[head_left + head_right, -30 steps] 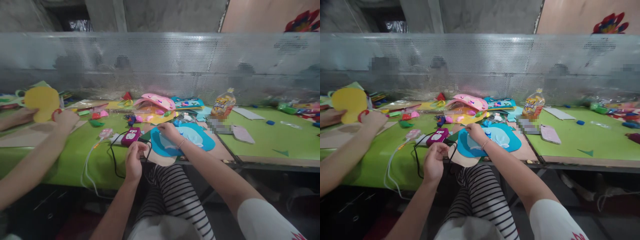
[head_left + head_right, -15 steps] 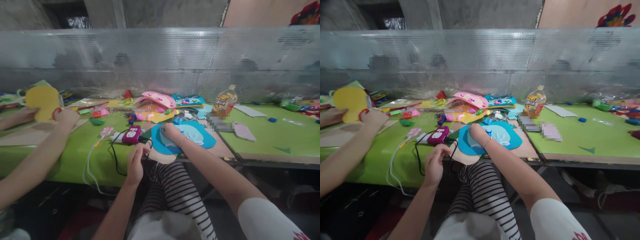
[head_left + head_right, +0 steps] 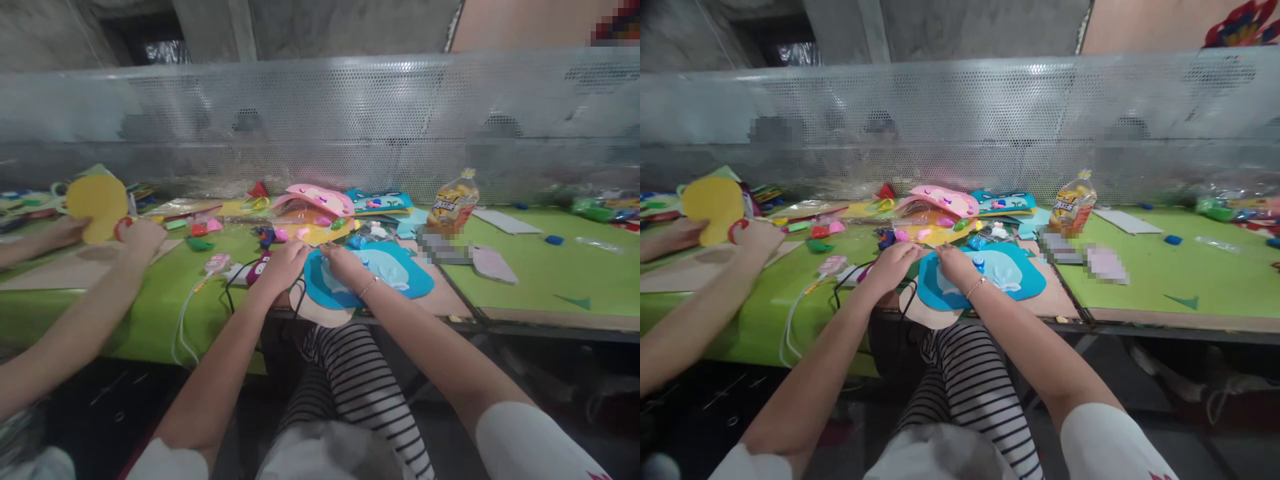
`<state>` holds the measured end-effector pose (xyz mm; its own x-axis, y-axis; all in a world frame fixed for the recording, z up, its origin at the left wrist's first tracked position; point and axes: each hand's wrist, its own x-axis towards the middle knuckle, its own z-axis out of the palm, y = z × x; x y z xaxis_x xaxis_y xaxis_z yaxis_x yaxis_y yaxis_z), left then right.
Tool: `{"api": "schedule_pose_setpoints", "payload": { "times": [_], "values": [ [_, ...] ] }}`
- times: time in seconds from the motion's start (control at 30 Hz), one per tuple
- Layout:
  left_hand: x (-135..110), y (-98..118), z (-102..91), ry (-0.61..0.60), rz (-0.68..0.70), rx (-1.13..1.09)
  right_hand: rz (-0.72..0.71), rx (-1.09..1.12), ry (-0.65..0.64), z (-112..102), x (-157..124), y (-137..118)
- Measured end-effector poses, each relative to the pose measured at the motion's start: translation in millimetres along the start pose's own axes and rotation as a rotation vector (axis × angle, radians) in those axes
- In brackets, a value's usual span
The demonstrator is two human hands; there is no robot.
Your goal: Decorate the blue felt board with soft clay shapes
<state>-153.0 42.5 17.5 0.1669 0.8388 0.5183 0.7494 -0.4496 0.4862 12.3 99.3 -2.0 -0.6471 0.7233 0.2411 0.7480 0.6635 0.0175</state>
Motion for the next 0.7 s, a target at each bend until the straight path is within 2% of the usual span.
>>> {"api": "schedule_pose_setpoints", "payload": {
  "times": [0.13,0.23,0.4,0.7],
  "values": [
    [-2.9,-2.3,12.1,-0.179,0.037,0.220,-0.071,-0.036,-0.021,4.0,-4.6,-4.5],
    [-15.4,1.4,23.1,-0.250,0.052,0.364,-0.176,-0.064,-0.060,2.9,-8.8,-8.3],
    [-27.5,9.6,30.1,-0.295,0.103,0.554,-0.283,-0.114,-0.080,-5.2,-11.8,-8.3],
    [-30.0,16.9,32.3,-0.328,0.126,0.688,-0.278,-0.092,0.000,3.3,-13.2,-16.3]
  ]
}}
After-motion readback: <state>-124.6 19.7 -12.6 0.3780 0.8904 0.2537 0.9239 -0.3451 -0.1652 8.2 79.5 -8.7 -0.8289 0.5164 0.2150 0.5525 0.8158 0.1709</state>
